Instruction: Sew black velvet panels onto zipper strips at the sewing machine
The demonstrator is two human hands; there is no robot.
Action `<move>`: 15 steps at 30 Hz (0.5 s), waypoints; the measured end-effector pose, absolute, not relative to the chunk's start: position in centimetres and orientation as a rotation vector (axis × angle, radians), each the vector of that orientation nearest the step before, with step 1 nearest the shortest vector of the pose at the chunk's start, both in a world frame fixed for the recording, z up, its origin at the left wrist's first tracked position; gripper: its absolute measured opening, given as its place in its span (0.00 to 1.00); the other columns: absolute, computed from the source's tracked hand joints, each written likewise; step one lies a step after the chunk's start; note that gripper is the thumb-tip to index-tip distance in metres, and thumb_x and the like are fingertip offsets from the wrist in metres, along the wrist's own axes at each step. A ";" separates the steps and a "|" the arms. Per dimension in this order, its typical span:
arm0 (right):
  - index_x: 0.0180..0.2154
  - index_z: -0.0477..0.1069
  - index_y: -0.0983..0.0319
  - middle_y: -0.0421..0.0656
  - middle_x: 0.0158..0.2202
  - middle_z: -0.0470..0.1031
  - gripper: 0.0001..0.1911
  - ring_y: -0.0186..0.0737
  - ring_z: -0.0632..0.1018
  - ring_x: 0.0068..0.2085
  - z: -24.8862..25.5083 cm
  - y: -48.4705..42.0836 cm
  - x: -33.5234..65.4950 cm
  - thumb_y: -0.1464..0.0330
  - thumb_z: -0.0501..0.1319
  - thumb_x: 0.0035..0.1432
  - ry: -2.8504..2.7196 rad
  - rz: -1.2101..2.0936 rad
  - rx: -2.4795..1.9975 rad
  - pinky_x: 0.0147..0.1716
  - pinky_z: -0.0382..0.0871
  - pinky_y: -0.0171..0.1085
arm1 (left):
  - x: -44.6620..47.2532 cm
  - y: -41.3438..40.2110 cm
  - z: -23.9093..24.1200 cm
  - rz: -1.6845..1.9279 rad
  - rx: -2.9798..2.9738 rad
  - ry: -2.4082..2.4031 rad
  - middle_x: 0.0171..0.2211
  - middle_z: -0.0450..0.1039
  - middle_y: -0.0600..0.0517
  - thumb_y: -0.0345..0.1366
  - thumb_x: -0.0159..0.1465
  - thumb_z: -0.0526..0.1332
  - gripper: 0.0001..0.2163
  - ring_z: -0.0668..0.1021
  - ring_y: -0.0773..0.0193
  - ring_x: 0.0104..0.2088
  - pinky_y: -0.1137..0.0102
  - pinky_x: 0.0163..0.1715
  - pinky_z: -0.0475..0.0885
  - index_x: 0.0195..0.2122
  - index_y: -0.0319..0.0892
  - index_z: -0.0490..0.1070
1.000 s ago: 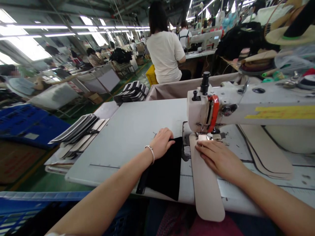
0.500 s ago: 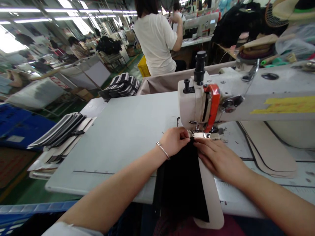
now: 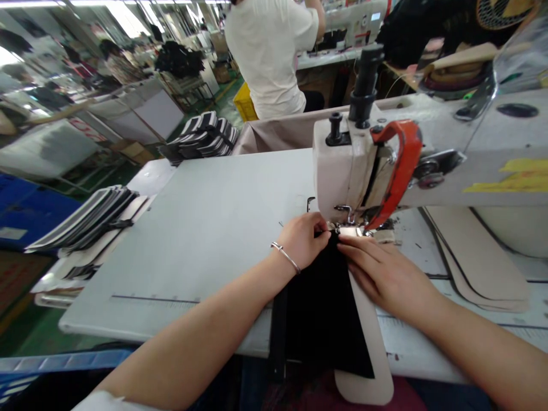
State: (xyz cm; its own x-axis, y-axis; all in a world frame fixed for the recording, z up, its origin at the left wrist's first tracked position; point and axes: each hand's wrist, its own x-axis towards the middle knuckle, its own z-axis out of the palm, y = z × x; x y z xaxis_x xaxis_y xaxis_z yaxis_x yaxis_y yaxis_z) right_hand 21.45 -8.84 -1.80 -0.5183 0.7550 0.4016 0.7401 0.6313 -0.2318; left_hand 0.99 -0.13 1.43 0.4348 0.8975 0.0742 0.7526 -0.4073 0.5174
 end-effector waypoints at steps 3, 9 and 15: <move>0.61 0.66 0.66 0.54 0.63 0.69 0.19 0.53 0.73 0.60 -1.8 -8.8 21.5 0.71 0.53 0.72 -2.395 0.044 -1.179 0.55 0.73 0.54 | 1.1 -0.1 1.3 0.486 2.291 1.386 0.31 0.79 0.51 0.33 0.63 0.64 0.02 0.80 0.60 0.33 0.69 0.36 0.72 0.34 0.42 0.77; 0.60 0.68 0.63 0.53 0.62 0.70 0.20 0.53 0.74 0.59 -1.7 -8.5 21.8 0.72 0.55 0.69 -2.380 0.097 -1.137 0.55 0.73 0.55 | 1.1 0.4 0.9 0.520 2.321 1.369 0.35 0.79 0.50 0.31 0.63 0.64 0.01 0.80 0.59 0.37 0.67 0.40 0.74 0.34 0.41 0.75; 0.61 0.67 0.62 0.50 0.63 0.70 0.24 0.49 0.71 0.62 -0.6 -10.0 22.3 0.77 0.53 0.66 -2.458 0.184 -1.104 0.60 0.70 0.54 | -1.8 -6.8 2.5 0.466 2.747 0.746 0.49 0.77 0.47 0.36 0.71 0.60 0.08 0.77 0.56 0.51 0.58 0.58 0.71 0.45 0.42 0.78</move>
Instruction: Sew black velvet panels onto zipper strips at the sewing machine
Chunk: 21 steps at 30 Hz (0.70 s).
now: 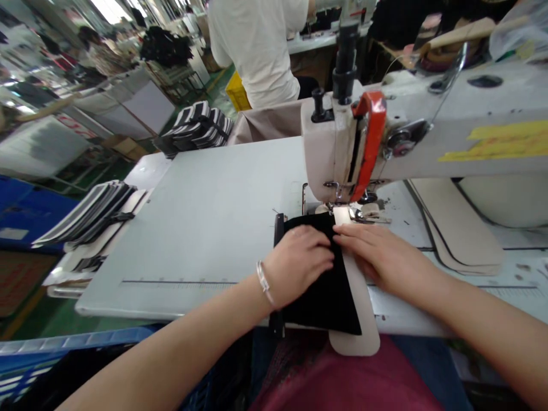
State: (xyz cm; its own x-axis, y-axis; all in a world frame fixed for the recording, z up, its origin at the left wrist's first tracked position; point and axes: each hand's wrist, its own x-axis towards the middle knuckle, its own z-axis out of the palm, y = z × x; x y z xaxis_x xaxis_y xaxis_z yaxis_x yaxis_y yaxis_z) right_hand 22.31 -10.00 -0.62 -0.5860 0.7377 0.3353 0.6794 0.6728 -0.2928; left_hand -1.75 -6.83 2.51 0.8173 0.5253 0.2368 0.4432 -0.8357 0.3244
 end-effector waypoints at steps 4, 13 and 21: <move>0.61 0.67 0.62 0.49 0.64 0.69 0.20 0.49 0.71 0.62 -0.5 -11.0 22.3 0.71 0.54 0.70 -2.465 0.180 -1.113 0.61 0.68 0.54 | -4.0 -13.3 2.0 0.458 2.800 0.485 0.54 0.78 0.50 0.35 0.73 0.58 0.10 0.77 0.60 0.55 0.61 0.61 0.70 0.52 0.44 0.75; 0.62 0.66 0.60 0.48 0.65 0.68 0.19 0.49 0.70 0.63 -1.1 -11.1 22.3 0.67 0.55 0.72 -2.467 0.168 -1.147 0.61 0.67 0.54 | -3.6 -11.7 2.6 0.559 2.736 0.570 0.49 0.80 0.49 0.32 0.72 0.57 0.09 0.79 0.62 0.50 0.64 0.58 0.73 0.48 0.42 0.76; 0.61 0.67 0.60 0.49 0.63 0.70 0.20 0.50 0.70 0.62 -1.1 -11.2 22.3 0.67 0.56 0.71 -2.447 0.147 -1.134 0.59 0.69 0.55 | -1.5 -3.2 0.8 0.406 2.744 0.877 0.62 0.69 0.41 0.38 0.71 0.59 0.17 0.70 0.52 0.64 0.54 0.66 0.66 0.59 0.38 0.68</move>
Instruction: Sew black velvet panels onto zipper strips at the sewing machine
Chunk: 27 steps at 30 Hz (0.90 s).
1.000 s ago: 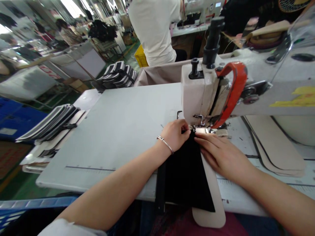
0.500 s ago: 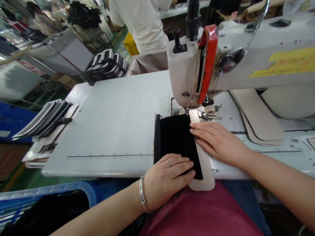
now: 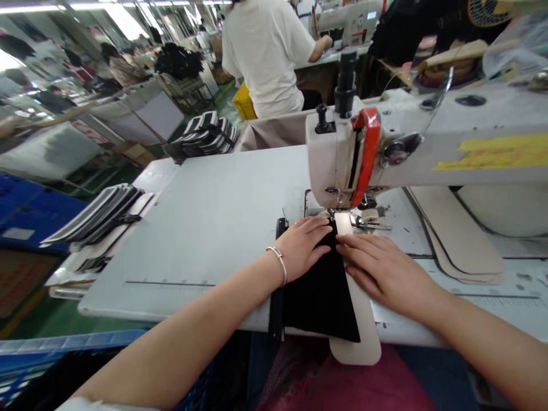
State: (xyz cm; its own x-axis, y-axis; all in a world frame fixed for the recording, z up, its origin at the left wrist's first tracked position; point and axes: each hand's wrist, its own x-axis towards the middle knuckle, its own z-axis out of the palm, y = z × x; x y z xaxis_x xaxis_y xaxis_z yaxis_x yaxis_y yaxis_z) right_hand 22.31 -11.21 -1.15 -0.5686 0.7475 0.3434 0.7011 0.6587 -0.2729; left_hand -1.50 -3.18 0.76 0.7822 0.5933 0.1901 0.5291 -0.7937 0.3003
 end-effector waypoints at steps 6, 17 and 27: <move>0.62 0.66 0.60 0.49 0.64 0.69 0.21 0.51 0.69 0.63 -1.3 -11.2 22.3 0.67 0.55 0.71 -2.456 0.167 -1.150 0.59 0.69 0.55 | -1.9 -3.0 0.5 0.420 2.731 0.829 0.62 0.68 0.42 0.38 0.73 0.57 0.17 0.70 0.53 0.64 0.56 0.67 0.67 0.60 0.39 0.68; 0.62 0.66 0.60 0.48 0.64 0.69 0.20 0.50 0.69 0.63 -1.2 -11.2 22.3 0.67 0.55 0.71 -2.439 0.183 -1.180 0.59 0.68 0.54 | -1.7 -2.6 0.3 0.448 2.779 0.823 0.62 0.69 0.41 0.37 0.73 0.55 0.16 0.71 0.54 0.64 0.56 0.67 0.67 0.59 0.36 0.68; 0.62 0.66 0.59 0.47 0.65 0.68 0.20 0.48 0.68 0.64 -1.4 -10.8 22.2 0.68 0.54 0.71 -2.420 0.179 -1.228 0.60 0.67 0.54 | -1.5 -1.9 -0.1 0.453 2.786 0.815 0.62 0.70 0.42 0.36 0.74 0.54 0.16 0.71 0.55 0.64 0.55 0.67 0.66 0.59 0.38 0.68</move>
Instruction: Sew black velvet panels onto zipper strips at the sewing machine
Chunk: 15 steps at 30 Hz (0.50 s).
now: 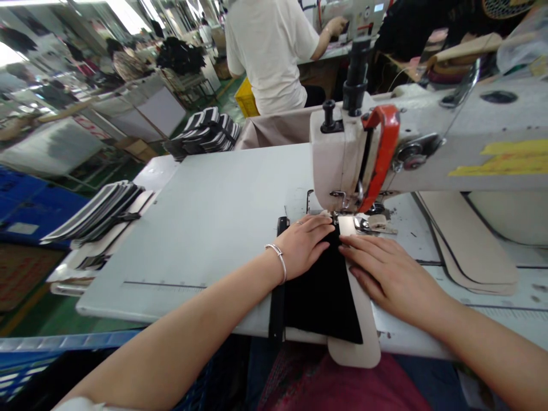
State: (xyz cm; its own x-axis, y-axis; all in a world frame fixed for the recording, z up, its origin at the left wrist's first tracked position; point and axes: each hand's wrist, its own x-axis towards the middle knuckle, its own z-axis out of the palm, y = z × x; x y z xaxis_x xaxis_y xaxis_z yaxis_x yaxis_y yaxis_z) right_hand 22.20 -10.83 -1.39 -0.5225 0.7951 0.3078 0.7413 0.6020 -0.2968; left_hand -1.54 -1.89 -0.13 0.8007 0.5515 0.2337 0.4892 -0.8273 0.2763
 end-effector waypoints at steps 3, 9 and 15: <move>0.62 0.66 0.59 0.48 0.65 0.68 0.20 0.49 0.69 0.64 -1.2 -10.9 22.3 0.69 0.55 0.71 -2.402 0.173 -1.231 0.60 0.68 0.55 | -1.7 -1.9 0.4 0.380 2.817 0.841 0.63 0.68 0.42 0.35 0.74 0.53 0.17 0.68 0.54 0.66 0.52 0.68 0.64 0.61 0.37 0.67; 0.55 0.73 0.59 0.47 0.57 0.75 0.14 0.46 0.75 0.58 -0.8 -16.5 22.4 0.70 0.57 0.70 -2.313 0.304 -1.173 0.57 0.73 0.49 | -3.0 -9.2 2.6 0.343 2.845 0.584 0.57 0.75 0.46 0.44 0.73 0.58 0.16 0.72 0.52 0.61 0.55 0.62 0.70 0.55 0.39 0.73; 0.58 0.71 0.60 0.46 0.59 0.74 0.17 0.44 0.72 0.61 -2.0 -20.8 22.3 0.74 0.57 0.69 -2.235 0.275 -1.171 0.60 0.71 0.49 | -3.5 -14.8 2.0 0.581 2.890 0.553 0.49 0.79 0.49 0.29 0.73 0.56 0.10 0.77 0.59 0.49 0.63 0.49 0.76 0.51 0.38 0.74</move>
State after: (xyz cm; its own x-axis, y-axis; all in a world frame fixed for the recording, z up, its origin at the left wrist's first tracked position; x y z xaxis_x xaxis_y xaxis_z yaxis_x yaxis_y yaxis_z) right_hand 22.29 -20.76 -2.04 -0.4356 0.8020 0.4086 0.6791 0.5908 -0.4356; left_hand -3.55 -14.81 2.04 0.8578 0.3809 0.3451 0.3261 -0.9223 0.2073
